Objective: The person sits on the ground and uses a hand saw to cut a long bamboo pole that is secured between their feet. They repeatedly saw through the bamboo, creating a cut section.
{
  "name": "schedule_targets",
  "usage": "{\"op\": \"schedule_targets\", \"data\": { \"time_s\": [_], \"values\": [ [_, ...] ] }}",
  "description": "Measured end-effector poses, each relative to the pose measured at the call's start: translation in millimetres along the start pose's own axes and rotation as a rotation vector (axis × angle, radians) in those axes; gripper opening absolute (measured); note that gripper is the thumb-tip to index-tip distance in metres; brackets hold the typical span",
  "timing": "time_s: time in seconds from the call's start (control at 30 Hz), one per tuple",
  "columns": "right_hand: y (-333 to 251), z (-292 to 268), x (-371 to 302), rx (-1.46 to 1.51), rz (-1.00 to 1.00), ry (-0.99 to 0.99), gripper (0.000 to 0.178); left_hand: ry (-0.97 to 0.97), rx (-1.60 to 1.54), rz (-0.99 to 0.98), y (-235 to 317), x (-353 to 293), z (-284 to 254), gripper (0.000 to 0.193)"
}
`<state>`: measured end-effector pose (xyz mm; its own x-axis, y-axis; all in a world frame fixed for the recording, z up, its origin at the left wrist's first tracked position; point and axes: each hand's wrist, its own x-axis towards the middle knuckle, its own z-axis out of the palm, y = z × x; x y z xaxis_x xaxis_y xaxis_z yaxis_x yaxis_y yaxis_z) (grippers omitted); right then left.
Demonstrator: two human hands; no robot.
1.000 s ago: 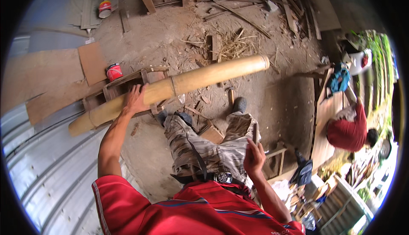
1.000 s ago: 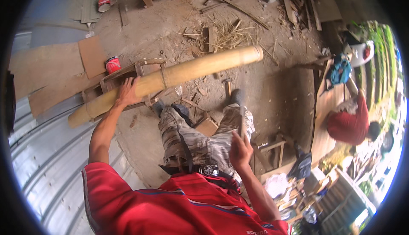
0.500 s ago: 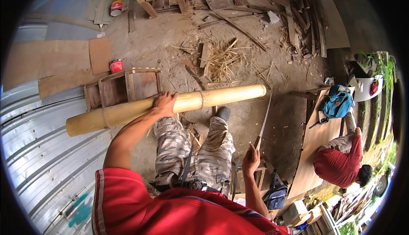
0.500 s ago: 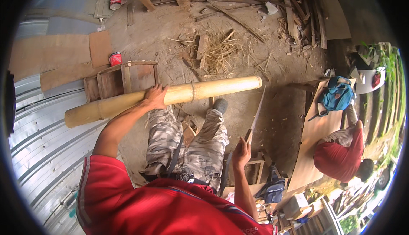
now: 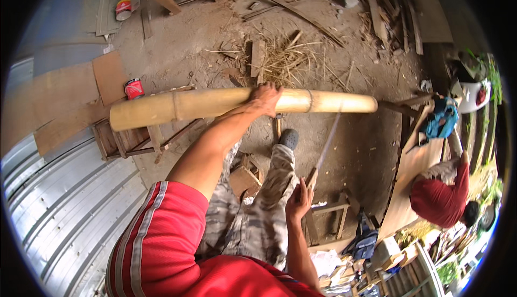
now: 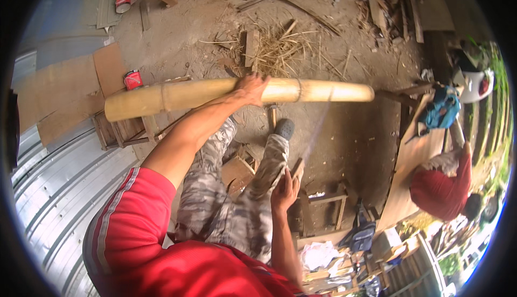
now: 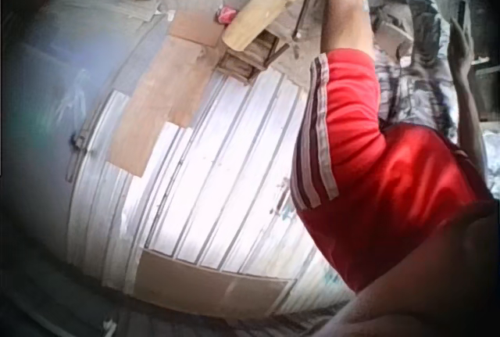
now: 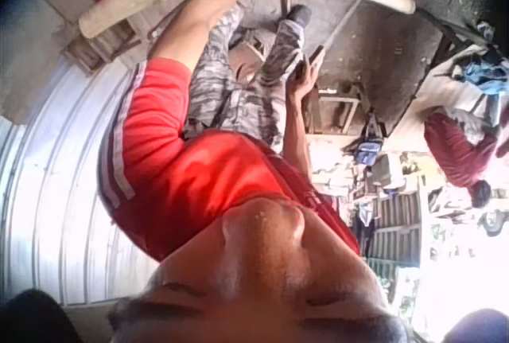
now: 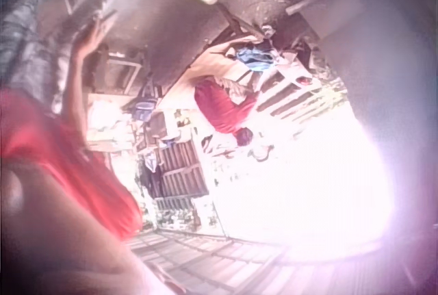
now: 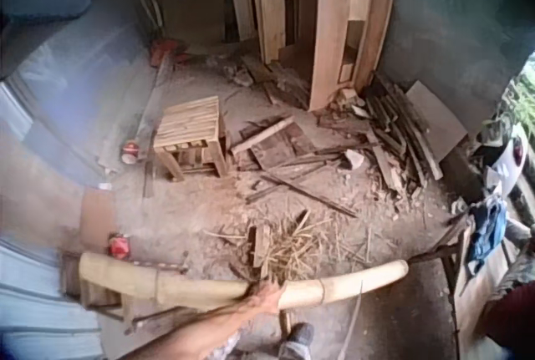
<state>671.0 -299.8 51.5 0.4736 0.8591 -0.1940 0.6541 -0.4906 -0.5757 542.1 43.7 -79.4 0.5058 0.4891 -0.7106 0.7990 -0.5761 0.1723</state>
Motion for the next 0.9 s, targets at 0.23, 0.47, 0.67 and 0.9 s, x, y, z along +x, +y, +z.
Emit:
{"op": "schedule_targets", "data": {
  "time_s": [0.23, 0.47, 0.67, 0.9],
  "values": [
    [27, 45, 0, -0.06, 0.043, 0.122, 0.04, 0.15, 0.029, 0.124, -55, 99, 17, 0.12],
    [86, 131, 97, -0.087, 0.001, 0.147, 0.036, 0.135, 0.001, 0.118, -123, 206, 79, 0.121],
    [112, 218, 151, -0.026, -0.027, 0.151, 0.033, 0.248, -0.001, 0.064, -176, 267, 181, 0.126],
    [120, 255, 126, -0.099, -0.046, -0.088, 0.033, 0.263, -0.06, 0.038, -211, 263, 239, 0.118]
  ]
}}
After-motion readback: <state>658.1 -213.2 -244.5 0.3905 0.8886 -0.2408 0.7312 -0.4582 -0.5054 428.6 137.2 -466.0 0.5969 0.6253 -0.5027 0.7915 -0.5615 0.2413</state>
